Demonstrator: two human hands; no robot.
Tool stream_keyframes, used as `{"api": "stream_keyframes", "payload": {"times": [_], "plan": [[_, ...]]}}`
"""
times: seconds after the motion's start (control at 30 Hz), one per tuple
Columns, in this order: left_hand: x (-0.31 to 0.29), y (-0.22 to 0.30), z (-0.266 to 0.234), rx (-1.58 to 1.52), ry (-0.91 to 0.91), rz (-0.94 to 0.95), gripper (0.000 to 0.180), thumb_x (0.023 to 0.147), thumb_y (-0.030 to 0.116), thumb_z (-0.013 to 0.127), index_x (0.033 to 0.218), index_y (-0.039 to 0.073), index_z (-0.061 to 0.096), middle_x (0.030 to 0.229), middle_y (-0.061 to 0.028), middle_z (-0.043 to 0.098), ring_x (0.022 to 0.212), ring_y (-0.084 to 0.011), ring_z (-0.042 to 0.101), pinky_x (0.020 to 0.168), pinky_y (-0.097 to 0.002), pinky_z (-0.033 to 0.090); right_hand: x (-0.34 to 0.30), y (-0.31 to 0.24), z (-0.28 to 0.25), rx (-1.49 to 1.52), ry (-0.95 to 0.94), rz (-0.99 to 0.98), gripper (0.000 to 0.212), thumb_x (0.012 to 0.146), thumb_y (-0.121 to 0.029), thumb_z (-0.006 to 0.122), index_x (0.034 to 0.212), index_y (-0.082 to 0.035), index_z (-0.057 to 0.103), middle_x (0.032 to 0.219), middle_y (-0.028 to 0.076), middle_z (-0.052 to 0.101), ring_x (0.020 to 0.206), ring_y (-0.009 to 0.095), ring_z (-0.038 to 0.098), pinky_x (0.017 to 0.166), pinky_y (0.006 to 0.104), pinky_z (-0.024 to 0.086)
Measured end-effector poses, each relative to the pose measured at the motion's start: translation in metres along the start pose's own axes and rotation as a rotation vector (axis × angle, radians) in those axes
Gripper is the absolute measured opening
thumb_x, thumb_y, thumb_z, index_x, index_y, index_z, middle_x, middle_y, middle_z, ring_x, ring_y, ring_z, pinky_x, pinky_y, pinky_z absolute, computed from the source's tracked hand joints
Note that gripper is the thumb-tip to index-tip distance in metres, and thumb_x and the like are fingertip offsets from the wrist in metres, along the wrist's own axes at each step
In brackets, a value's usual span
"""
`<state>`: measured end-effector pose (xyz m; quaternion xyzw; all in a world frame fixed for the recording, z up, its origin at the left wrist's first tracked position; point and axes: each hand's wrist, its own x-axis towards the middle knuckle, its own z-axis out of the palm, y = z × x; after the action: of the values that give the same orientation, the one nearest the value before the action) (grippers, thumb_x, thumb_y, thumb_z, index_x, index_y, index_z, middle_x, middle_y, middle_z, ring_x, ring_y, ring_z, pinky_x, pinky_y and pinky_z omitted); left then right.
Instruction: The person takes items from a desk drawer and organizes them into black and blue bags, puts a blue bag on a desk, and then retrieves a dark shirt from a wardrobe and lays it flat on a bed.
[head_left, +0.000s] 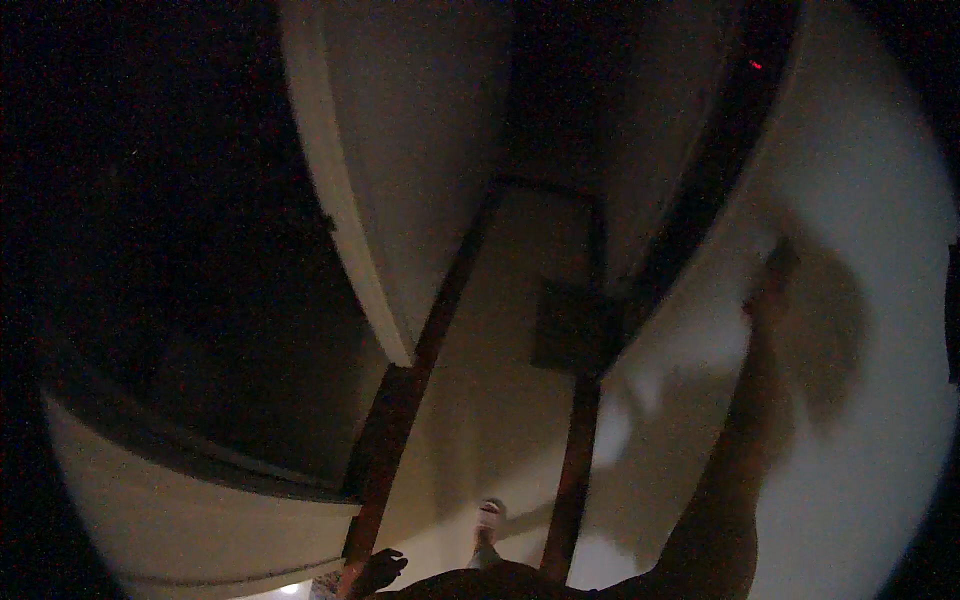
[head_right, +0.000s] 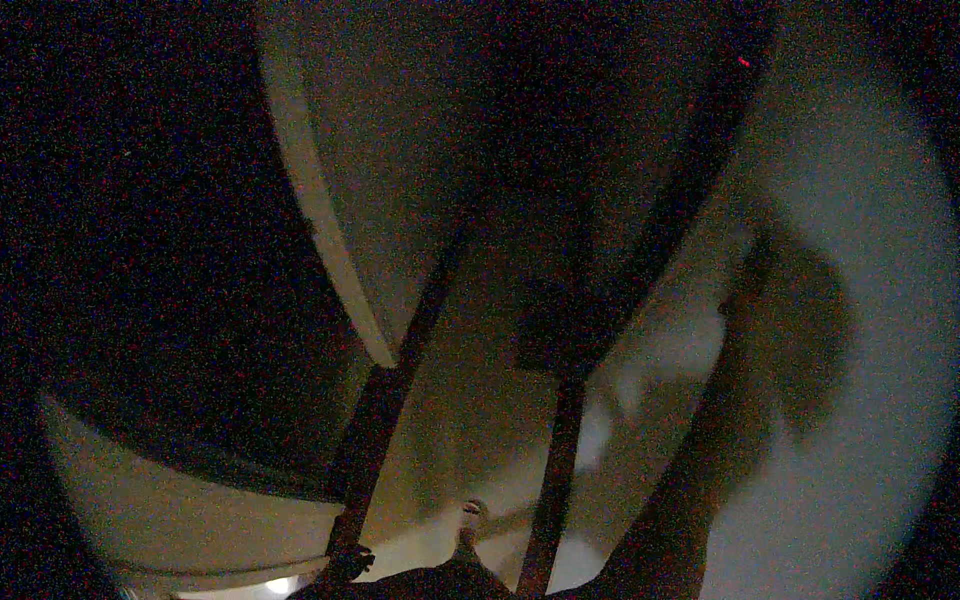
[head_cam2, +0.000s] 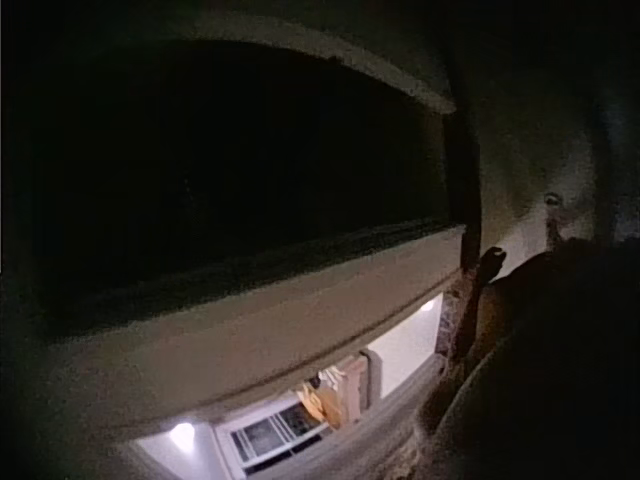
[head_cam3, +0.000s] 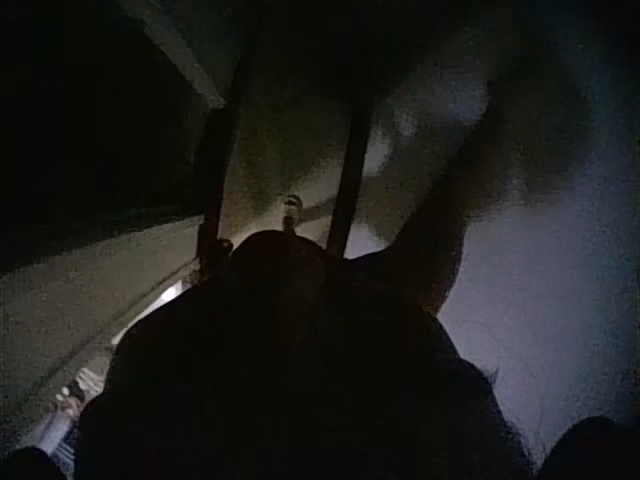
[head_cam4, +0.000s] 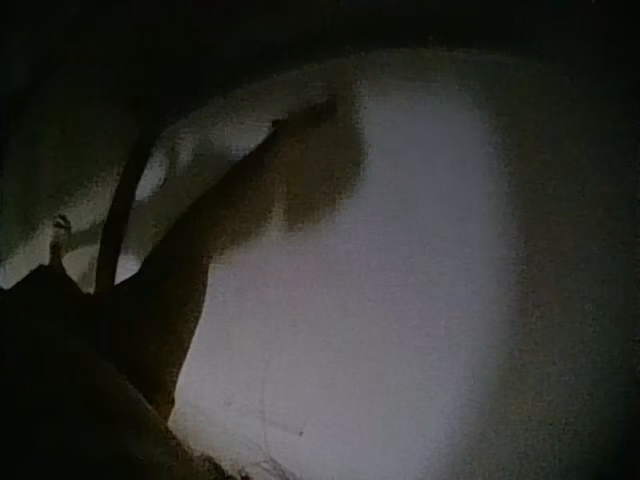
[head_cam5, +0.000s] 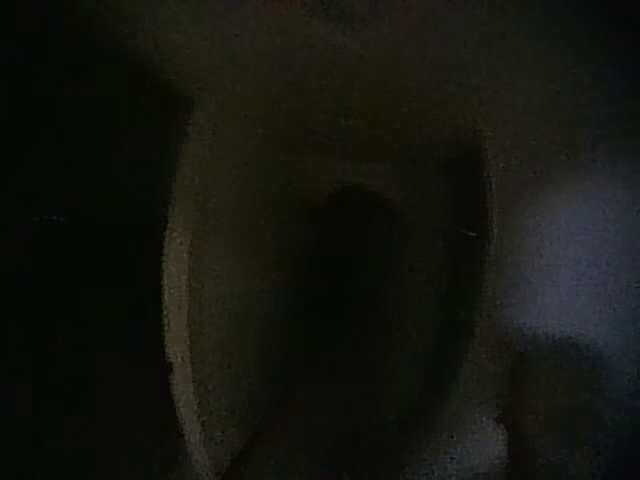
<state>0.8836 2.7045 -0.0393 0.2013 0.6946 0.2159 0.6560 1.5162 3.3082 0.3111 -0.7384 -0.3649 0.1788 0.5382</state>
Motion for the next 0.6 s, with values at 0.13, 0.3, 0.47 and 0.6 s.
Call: {"api": "stream_keyframes", "payload": {"times": [0.13, 0.3, 0.47, 0.6], "plan": [[-0.035, -0.013, -0.002, 0.124, 0.160, -0.045, 0.038, 0.089, 0.033, 0.055, 0.112, 0.003, 0.055, 0.098, -0.0138, 0.062, 0.080, -0.0220, 0.061, 0.071, -0.0354, 0.050, -0.004, 0.010, 0.015, -0.034, -0.116, 0.055, 0.052, 0.087, -0.048, 0.050, 0.105, 0.001, 0.052, 0.076, 0.016, 0.057, 0.067, 0.030, 0.061, 0.054, 0.0465, 0.053], [0.024, 0.039, 0.022, 0.126, 0.116, 0.054, 0.038, 0.087, 0.032, 0.057, 0.112, 0.004, 0.056, 0.093, -0.0119, 0.063, 0.076, -0.0195, 0.061, 0.068, -0.0335, 0.050, 0.056, -0.025, 0.029, 0.101, -0.010, -0.029, 0.053, 0.087, -0.046, 0.050, 0.101, 0.005, 0.053, 0.062, 0.015, 0.054, 0.050, 0.028, 0.059, 0.042, 0.0417, 0.053], [-0.048, -0.058, -0.025, 0.258, 0.210, -0.024, 0.038, 0.085, 0.032, 0.059, 0.112, 0.005, 0.056, 0.089, -0.0100, 0.065, 0.072, -0.0170, 0.062, 0.064, -0.0316, 0.050, -0.110, 0.071, 0.078, -0.138, 0.067, 0.082, 0.057, 0.086, -0.049, 0.049, 0.086, 0.007, 0.061, 0.071, 0.022, 0.061, 0.060, 0.030, 0.063, 0.052, 0.0400, 0.053], [0.037, 0.044, 0.021, 0.274, 0.182, 0.180, 0.039, 0.084, 0.032, 0.061, 0.112, 0.006, 0.057, 0.085, -0.0086, 0.066, 0.069, -0.0150, 0.062, 0.062, -0.0301, 0.050, 0.037, -0.012, 0.061, -0.336, 0.513, -0.321, 0.068, 0.081, -0.059, 0.047, 0.070, 0.005, 0.066, 0.069, 0.023, 0.063, 0.069, 0.037, 0.064, 0.063, 0.0430, 0.049]]}}
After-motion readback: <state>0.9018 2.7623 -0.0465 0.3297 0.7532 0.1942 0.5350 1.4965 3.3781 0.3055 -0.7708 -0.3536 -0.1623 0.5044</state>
